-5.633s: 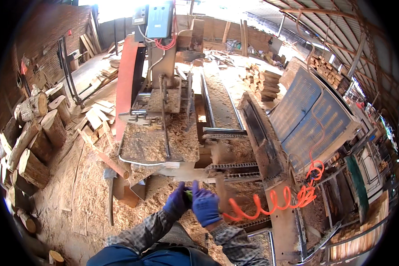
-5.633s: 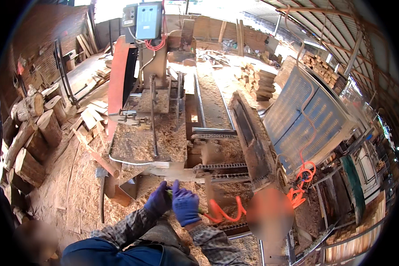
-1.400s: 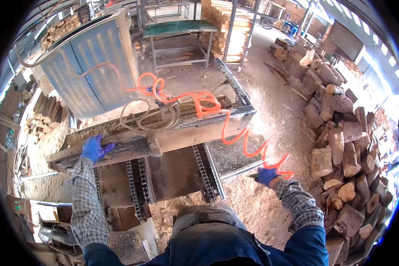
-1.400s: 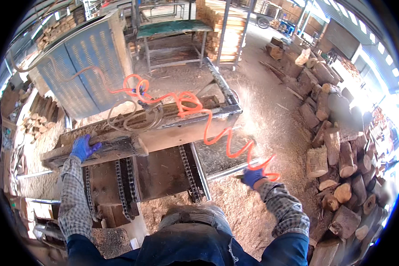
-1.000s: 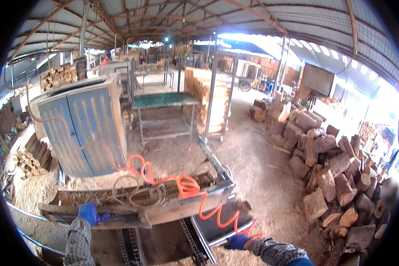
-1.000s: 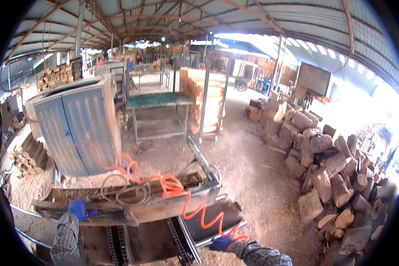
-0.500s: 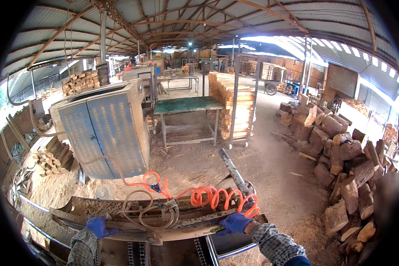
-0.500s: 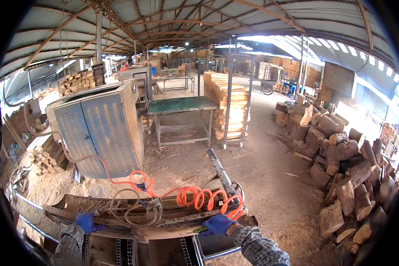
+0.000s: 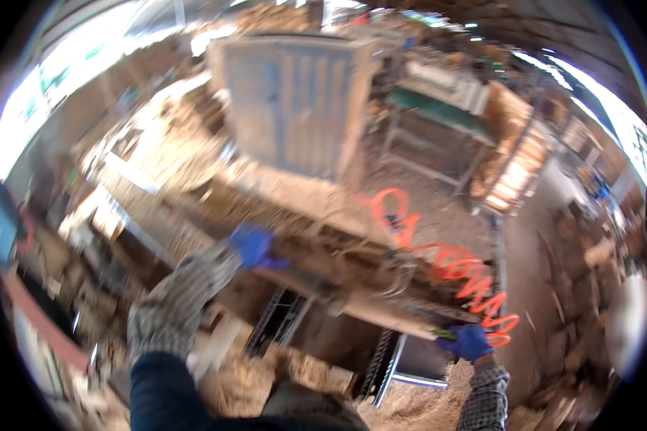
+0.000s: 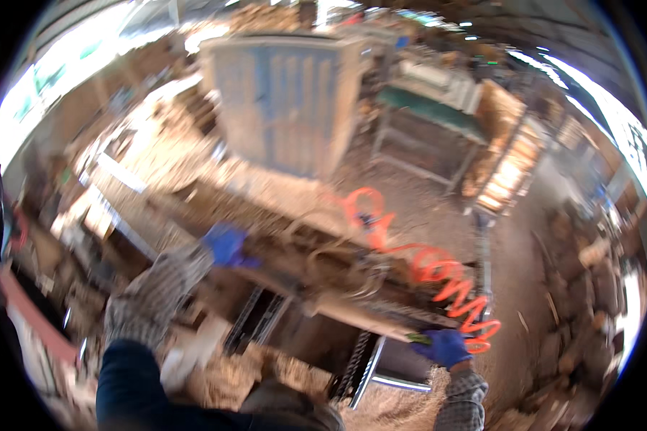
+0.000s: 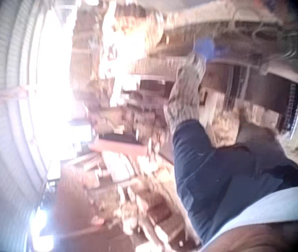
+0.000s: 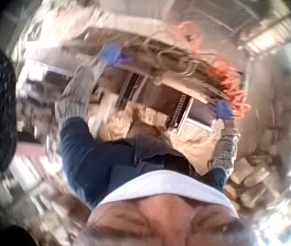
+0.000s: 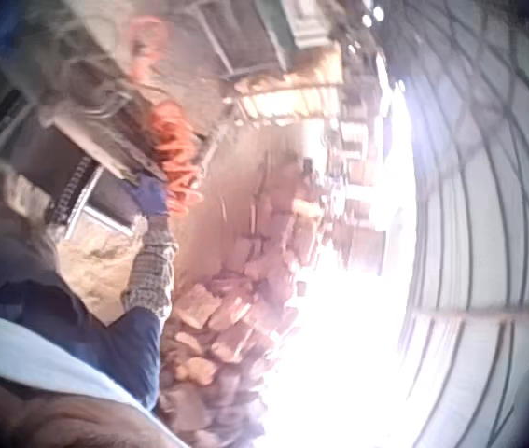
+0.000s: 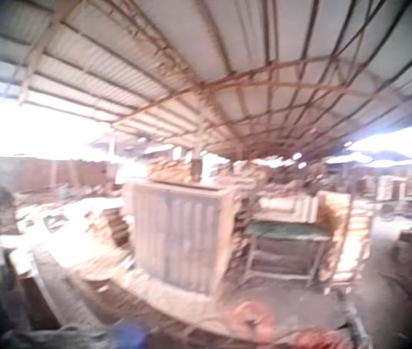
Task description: The person operates a bandsaw to cut a log into planks, then moves to a planer to smooth the wood surfaces. They use a metal push stick to guide the wood through the machines and handle the finished planks by hand.
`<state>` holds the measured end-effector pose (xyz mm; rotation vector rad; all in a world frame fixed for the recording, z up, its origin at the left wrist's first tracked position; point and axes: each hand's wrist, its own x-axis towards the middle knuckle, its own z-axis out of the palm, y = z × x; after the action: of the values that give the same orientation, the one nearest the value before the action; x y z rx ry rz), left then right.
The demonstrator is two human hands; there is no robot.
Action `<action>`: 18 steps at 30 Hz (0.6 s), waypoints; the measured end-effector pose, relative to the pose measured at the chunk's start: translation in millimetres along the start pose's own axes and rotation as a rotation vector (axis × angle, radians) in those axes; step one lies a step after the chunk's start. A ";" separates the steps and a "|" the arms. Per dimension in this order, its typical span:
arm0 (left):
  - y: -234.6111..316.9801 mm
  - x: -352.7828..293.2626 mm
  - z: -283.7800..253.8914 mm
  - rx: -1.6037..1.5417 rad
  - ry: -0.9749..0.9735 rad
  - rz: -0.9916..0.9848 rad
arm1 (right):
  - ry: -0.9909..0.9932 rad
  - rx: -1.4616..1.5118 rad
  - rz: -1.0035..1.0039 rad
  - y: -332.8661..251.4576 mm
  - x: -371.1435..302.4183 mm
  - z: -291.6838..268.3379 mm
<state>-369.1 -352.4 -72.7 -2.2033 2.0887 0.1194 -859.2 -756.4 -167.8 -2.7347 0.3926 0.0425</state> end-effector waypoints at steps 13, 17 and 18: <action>169.8 30.4 42.5 0.161 0.449 -0.661 | 0.035 -0.065 -0.542 -201.9 -37.2 164.5; 261.1 20.8 36.8 -0.032 0.814 -0.581 | 0.106 -0.201 -0.424 -268.3 -3.7 206.6; 289.6 5.5 20.6 -0.161 0.860 -0.559 | 0.104 -0.209 -0.393 -255.4 10.2 210.9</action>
<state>-657.7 -370.3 -99.9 -3.2223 1.6297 -0.8697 -773.7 -453.8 -272.1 -2.9770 -0.1351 -0.1726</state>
